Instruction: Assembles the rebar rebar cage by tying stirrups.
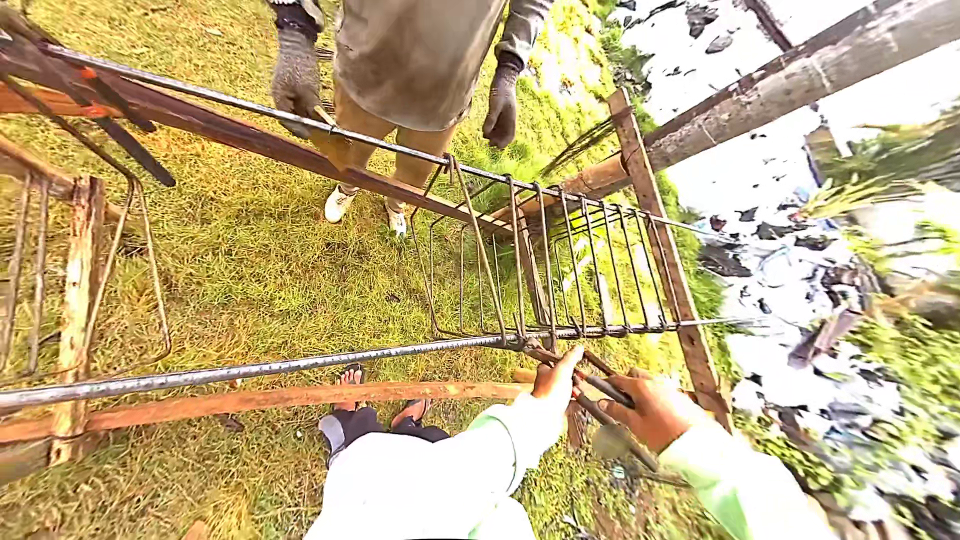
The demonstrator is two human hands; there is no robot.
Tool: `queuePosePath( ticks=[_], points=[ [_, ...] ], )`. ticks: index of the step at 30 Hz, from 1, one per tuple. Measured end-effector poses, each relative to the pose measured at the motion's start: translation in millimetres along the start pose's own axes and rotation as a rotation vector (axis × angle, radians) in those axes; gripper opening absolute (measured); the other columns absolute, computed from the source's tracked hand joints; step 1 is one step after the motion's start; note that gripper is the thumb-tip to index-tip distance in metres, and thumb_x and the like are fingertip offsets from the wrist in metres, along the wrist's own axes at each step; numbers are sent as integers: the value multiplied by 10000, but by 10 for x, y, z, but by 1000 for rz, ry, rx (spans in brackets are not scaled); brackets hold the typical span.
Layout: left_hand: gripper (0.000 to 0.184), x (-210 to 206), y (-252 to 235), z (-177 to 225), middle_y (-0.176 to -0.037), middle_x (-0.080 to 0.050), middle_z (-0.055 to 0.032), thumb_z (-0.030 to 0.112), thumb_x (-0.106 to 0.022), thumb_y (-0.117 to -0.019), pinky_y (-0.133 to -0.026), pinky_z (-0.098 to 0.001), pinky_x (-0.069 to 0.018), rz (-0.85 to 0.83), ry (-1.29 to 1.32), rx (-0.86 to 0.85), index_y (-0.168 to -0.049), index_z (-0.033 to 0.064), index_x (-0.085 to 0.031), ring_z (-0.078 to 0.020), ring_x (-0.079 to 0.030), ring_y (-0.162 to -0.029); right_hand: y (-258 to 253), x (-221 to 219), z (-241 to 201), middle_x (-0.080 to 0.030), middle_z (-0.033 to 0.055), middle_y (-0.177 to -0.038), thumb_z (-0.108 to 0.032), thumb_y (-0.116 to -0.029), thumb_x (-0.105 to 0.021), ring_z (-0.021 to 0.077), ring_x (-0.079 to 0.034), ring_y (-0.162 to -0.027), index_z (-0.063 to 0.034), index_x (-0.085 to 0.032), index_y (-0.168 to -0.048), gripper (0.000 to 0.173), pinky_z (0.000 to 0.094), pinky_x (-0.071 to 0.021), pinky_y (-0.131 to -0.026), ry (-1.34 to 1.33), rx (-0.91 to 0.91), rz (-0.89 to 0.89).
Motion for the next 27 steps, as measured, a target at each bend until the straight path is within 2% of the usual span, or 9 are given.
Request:
queuePosePath(
  ticks=[2,4,6,9,12,18,23,24,27],
  points=[
    [455,-29,-9,23,-933,-532,-104,443,-616,-1023,-775,-416,-536,15,4,8,-1163,17,-537,-221,-559,-819,-30,122,-37,-667,230,-1134,-380,-981,-673,413,-643,-1072,-57,-698,-1199,390,634,-498,-938,32,31,4],
    [507,-62,8,47,-940,-538,-114,477,-590,-1029,-779,-416,-543,31,-14,13,-1201,2,-536,-227,-566,-821,-39,211,-84,-682,220,-1111,-365,-988,-680,396,-651,-1061,-37,-694,-1190,386,618,-495,-943,39,19,-43],
    [511,-74,29,64,-838,-535,-86,515,-566,-1029,-703,-386,-541,71,-77,-26,-1101,9,-570,-201,-563,-728,-20,279,-146,-680,216,-1122,-364,-994,-679,384,-647,-1074,-30,-687,-1198,392,602,-487,-964,52,1,-85],
    [533,-21,32,35,-802,-546,-74,531,-575,-1018,-674,-353,-515,106,-178,-132,-1127,10,-563,-172,-553,-691,-50,299,-124,-686,212,-1073,-330,-987,-698,363,-653,-1014,-10,-693,-1171,369,580,-494,-941,12,41,-88],
    [585,13,10,-10,-950,-580,-134,494,-621,-1004,-737,-383,-496,130,-151,-217,-1270,-14,-504,-199,-557,-786,-101,264,-65,-688,192,-1005,-318,-969,-716,343,-658,-944,-21,-706,-1116,331,579,-508,-881,-11,86,-56],
    [599,11,-26,-35,-1054,-603,-159,485,-601,-1018,-801,-397,-508,98,-142,-231,-1343,-1,-469,-214,-587,-861,16,215,-114,-673,212,-1093,-307,-951,-727,392,-656,-1018,-50,-718,-1151,326,612,-515,-898,54,38,14],
    [552,55,-63,4,-920,-576,-100,481,-589,-1025,-720,-346,-501,66,-139,-215,-1305,15,-493,-167,-554,-742,-16,187,-73,-662,213,-1123,-314,-949,-733,390,-649,-1037,-53,-714,-1165,339,607,-511,-915,51,30,2],
    [577,58,-67,6,-951,-586,-116,493,-596,-1018,-740,-363,-509,72,-152,-207,-1320,14,-488,-181,-568,-769,-31,194,-62,-667,206,-1112,-315,-947,-735,384,-652,-1029,-55,-716,-1158,335,603,-513,-913,43,29,-2],
    [707,61,-39,19,-1190,-604,-206,479,-641,-996,-890,-423,-514,61,-204,-241,-1434,-19,-395,-248,-612,-1000,-134,269,27,-700,183,-1033,-255,-951,-743,327,-662,-948,-45,-723,-1142,285,562,-512,-883,-68,60,-64]
  ],
)
Point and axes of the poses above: each hand's wrist, its own y-axis away from the middle knuckle, its own x-axis out of the back of the hand, z = x × y, the point moved 5 cm from there along -y, towards the middle knuckle
